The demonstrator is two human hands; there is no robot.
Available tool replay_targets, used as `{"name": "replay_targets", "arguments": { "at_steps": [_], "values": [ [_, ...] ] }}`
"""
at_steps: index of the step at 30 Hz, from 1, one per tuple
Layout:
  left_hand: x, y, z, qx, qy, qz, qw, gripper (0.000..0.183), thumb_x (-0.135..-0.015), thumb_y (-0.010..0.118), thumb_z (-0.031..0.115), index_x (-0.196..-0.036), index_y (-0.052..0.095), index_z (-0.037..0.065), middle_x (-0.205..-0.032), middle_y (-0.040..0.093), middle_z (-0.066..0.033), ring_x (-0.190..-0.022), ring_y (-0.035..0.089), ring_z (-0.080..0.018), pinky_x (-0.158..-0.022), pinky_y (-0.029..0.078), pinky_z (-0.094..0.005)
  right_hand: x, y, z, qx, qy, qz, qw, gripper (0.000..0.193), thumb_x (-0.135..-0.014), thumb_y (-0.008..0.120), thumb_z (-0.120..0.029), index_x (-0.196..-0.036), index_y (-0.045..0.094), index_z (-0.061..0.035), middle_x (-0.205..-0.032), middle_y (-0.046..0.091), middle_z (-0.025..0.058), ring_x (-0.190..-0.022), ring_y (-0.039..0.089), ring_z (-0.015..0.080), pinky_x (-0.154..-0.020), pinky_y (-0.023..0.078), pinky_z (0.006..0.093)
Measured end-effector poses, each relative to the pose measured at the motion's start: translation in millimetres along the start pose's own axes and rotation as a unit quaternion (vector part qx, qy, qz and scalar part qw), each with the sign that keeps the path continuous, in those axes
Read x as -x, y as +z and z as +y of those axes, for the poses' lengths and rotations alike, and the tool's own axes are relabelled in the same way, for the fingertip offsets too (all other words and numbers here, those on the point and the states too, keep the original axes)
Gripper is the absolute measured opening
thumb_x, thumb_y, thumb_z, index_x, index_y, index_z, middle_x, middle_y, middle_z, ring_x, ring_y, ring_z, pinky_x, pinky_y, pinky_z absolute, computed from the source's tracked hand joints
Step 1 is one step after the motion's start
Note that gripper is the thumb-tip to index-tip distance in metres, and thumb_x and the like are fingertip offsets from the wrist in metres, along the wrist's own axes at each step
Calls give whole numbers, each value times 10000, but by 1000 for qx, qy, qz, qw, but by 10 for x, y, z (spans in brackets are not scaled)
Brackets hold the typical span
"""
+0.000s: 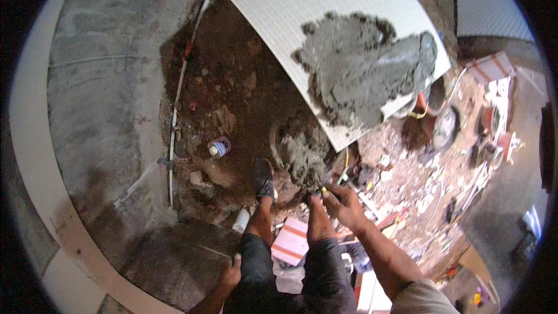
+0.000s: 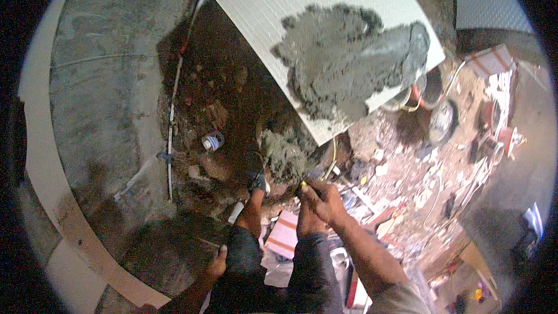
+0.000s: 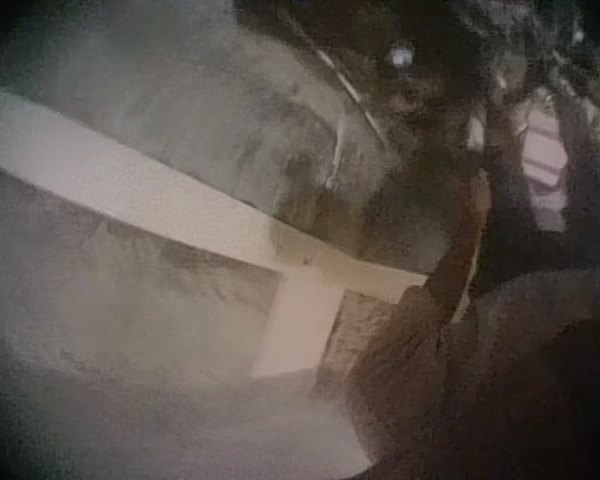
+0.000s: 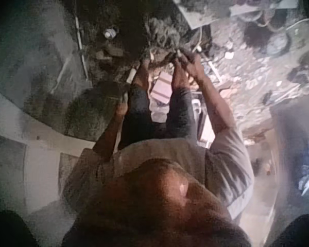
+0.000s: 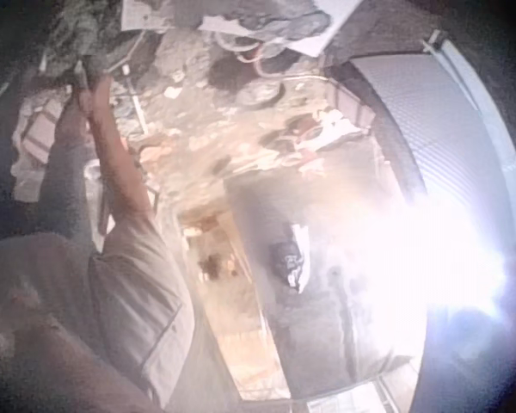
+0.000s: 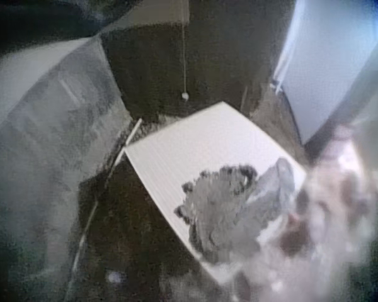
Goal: The person scoops cement from a bucket using a trowel and spreads it evenly across the back of a large white ceramic tile. The person works in a construction environment, handling the tile and adhesive to prepare it for installation.
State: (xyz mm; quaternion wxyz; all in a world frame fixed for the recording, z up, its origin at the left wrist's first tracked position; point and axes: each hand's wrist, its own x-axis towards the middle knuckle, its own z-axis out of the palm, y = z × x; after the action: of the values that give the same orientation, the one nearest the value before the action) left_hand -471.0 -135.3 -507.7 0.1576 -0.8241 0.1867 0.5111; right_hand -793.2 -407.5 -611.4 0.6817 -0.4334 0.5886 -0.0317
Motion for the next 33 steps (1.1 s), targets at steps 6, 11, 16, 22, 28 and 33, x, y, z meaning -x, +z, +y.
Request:
{"name": "replay_targets", "arguments": {
  "at_steps": [6, 11, 16, 22, 28, 33],
  "values": [
    [695, -264, 597, 115, 97, 94, 984, 541, -1034, 540, 334, -1442, 482, -17, -1352, 552, -363, -1243, 542, -513, -1086, 412, -553, -151, -521, -1242, 101, -106, 76, 986, 342, -969, 602, -131, -1238, 636, 78, -864, 667, 96, -746, 621, 165, -702, 532, 326],
    [430, 240, 696, -25, 287, 137, 948, 572, -967, 623, 427, -1379, 570, 34, -1396, 530, -326, -1337, 466, -493, -1176, 324, -538, -1230, -485, -2121, 150, -201, 227, 941, 268, -866, 656, -162, -1046, 669, 37, -883, 706, 252, -872, 716, 415, -787, 552, 454],
    [57, -92, 1690, 77, 268, 107, 954, 492, -920, 671, 187, -1342, 551, -36, -1296, 599, -295, -1225, 560, -474, -1088, 433, -523, -2136, -243, -2237, 222, -272, 300, 887, 229, -854, 632, -60, -1071, 626, 12, -1083, 621, 273, -1012, 594, 510, -879, 498, 528],
    [-1257, -273, 3114, 184, 341, 78, 918, 489, -995, 588, 252, -1401, 515, -10, -1359, 558, -317, -1264, 552, -468, -1058, 469, -495, -2047, -536, -2389, 366, -218, 224, 877, 281, -888, 584, -43, -1159, 591, 31, -1175, 613, 270, -1076, 584, 504, -919, 496, 536],
    [-2213, -359, 4177, 259, 316, 2, 913, 573, -957, 676, 217, -1448, 467, 9, -1374, 597, -262, -1275, 589, -383, -1038, 478, -491, -1484, -856, -2513, 421, -265, 279, 821, 315, -991, 530, -142, -1254, 621, 6, -1204, 644, 282, -1130, 610, 476, -997, 512, 489],
    [-2463, -318, 4531, 368, 322, -75, 869, 604, -879, 780, 144, -1402, 508, 11, -1190, 691, -241, -1123, 671, -369, -931, 520, -478, -1586, -1590, -2415, 476, -266, 198, 814, 173, -996, 629, -255, -1091, 657, -113, -945, 703, 194, -812, 693, 435, -684, 559, 503]
  ]
}}
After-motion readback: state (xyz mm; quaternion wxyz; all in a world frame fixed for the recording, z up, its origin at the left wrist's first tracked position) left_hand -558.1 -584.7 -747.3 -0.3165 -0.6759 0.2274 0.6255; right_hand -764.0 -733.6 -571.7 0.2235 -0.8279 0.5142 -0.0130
